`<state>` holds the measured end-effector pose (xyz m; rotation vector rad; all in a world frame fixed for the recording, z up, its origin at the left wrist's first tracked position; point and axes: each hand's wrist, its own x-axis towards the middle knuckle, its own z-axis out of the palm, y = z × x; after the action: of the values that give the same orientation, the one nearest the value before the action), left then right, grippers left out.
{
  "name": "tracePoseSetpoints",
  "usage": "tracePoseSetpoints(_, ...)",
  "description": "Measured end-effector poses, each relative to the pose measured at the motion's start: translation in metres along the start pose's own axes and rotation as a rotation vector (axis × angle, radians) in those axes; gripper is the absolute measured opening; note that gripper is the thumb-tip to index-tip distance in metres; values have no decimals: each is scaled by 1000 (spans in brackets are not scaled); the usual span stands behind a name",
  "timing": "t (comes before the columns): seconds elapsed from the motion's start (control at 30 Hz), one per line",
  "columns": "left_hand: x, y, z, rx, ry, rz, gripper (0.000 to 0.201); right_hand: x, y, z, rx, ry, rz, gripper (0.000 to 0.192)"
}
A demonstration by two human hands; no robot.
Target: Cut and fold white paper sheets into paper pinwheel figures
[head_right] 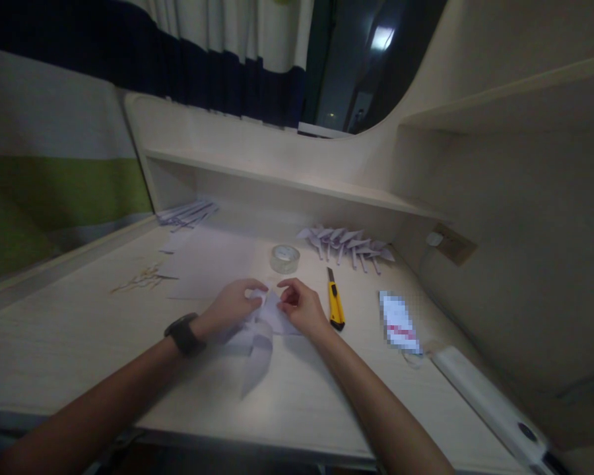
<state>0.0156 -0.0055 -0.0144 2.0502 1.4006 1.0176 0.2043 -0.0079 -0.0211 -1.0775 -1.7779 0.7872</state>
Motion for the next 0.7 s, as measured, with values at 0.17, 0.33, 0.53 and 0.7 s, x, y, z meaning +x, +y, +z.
tracePoseSetpoints(0.17,1,-4,3,-91,20,-23,29,-4,-5,-2,-20,-46,-172,10)
tracePoseSetpoints(0.33,3,-5,6,-200,6,4,28,-6,-2,1,-49,19,-189,15)
tracePoseSetpoints(0.53,5,4,-10,-24,233,-152,30,-6,8,3,-84,240,-50,14)
tracePoseSetpoints(0.7,5,4,-23,46,-2,-88,35,-4,7,-6,-85,403,45,19)
